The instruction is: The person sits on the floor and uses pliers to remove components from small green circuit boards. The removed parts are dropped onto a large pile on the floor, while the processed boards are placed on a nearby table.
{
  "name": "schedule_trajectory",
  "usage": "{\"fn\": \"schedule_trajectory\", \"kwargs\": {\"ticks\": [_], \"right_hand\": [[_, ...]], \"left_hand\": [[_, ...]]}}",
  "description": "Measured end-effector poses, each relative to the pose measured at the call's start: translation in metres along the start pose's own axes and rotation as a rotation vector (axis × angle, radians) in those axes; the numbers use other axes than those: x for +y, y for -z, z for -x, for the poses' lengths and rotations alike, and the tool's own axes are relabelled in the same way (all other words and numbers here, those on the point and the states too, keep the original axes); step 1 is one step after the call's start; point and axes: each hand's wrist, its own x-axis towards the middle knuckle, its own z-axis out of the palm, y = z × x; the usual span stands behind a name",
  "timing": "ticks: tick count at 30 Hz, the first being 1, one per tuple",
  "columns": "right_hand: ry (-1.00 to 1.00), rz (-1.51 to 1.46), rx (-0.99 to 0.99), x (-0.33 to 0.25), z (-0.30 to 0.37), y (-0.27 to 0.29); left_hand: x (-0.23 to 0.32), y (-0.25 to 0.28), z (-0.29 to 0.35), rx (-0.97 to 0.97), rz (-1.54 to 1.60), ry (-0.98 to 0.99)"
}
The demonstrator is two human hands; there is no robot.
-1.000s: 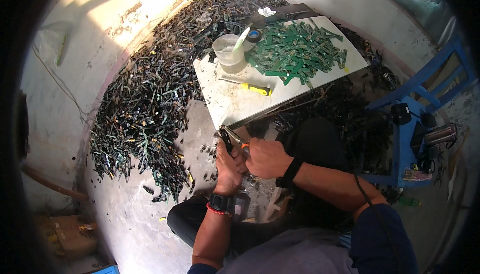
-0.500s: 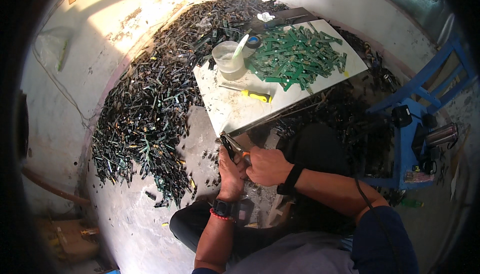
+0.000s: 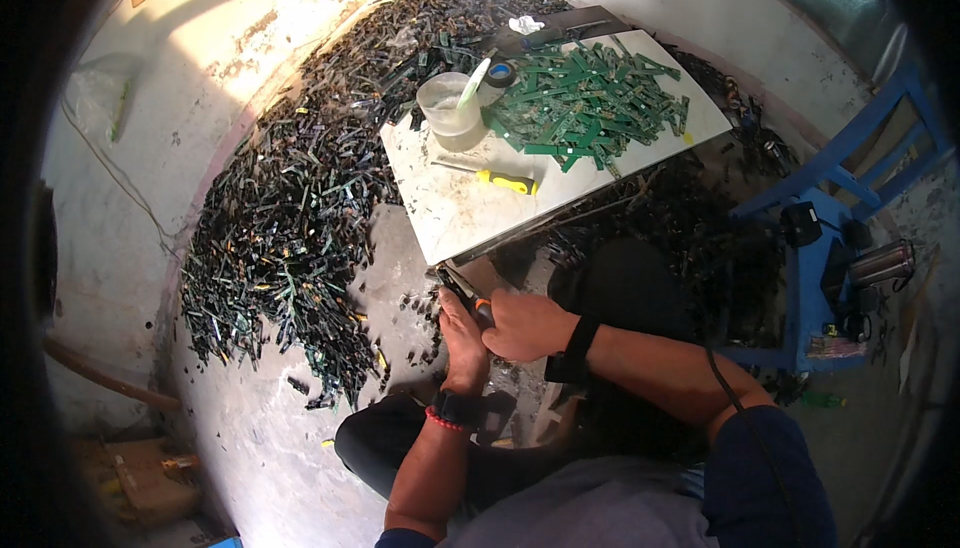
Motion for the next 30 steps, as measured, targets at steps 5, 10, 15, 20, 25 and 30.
{"fn": "schedule_trajectory", "kwargs": {"ticks": [5, 10, 15, 20, 25, 30], "right_hand": [[0.012, -0.151, -0.032, 0.002, -0.002, -0.001], [0.186, -0.245, 0.025, 0.013, -0.011, -0.011], [0.173, 0.012, 0.152, 0.014, -0.004, -0.02], [0.22, 0.275, 0.272, 0.029, -0.017, -0.017], [0.393, 0.471, 0.353, 0.041, -0.015, 0.005], [0.436, 0.383, 0.324, 0.032, -0.002, 0.007]], "left_hand": [[0.003, 0.001, -0.001, 0.048, -0.202, -0.035], [0.025, -0.001, 0.011, 0.044, -0.259, -0.024], [0.033, 0.004, 0.021, 0.02, -0.216, -0.072], [0.017, 0.015, 0.016, 0.003, 0.019, 0.014], [0.059, 0.029, 0.043, -0.19, 0.381, 0.457], [0.065, 0.042, 0.056, -0.301, 0.402, 0.465]]}}
